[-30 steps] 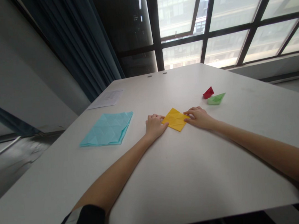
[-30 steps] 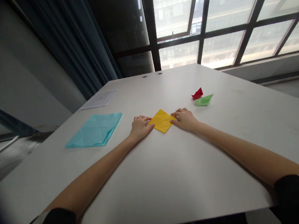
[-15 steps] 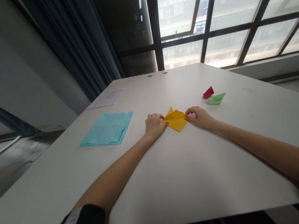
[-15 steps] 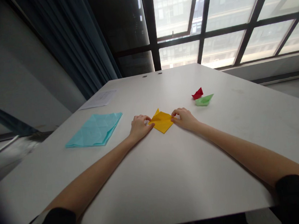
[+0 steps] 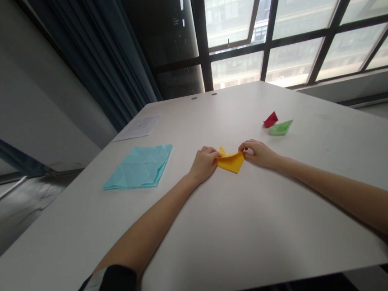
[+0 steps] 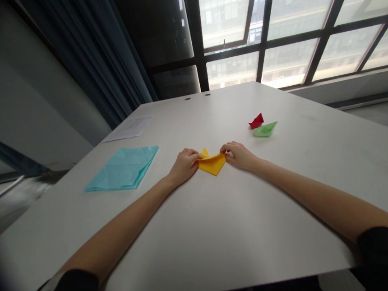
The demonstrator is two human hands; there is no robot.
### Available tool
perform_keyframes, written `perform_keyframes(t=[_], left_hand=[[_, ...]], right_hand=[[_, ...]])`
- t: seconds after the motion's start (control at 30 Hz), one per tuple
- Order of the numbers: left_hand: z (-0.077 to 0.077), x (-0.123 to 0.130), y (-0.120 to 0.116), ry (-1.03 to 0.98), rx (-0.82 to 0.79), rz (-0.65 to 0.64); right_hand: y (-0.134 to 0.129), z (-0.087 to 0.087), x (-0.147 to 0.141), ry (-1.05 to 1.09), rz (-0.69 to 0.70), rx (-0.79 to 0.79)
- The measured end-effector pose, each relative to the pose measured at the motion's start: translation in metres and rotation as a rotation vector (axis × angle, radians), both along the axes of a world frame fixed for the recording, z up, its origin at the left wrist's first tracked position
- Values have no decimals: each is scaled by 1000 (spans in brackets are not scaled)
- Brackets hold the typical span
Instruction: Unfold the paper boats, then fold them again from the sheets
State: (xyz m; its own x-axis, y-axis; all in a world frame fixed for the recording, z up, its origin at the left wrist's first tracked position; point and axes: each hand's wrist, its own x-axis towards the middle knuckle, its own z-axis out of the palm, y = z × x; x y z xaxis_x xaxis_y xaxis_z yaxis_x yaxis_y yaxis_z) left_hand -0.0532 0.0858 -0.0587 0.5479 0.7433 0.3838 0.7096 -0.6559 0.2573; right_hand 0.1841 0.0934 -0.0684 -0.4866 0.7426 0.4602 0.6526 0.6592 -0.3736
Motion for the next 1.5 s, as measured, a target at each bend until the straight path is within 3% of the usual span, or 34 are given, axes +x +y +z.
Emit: perform_keyframes(t=[0.13, 0.53, 0.93, 1.23, 1.5], left_hand=[[3, -1, 0, 52, -79, -124], [11, -1, -9, 53, -44, -226], [1, -3, 3, 8, -71, -146], [5, 0, -2, 264, 142, -122], [6, 0, 0, 311, 158, -170]], right_hand=[[-1, 0, 2, -93, 58, 44], [-11, 7, -4, -199, 101, 116], [-15, 10, -7, -239, 111, 75], [-13, 8, -7, -226, 137, 79], [-18, 12, -12, -322, 210, 26]])
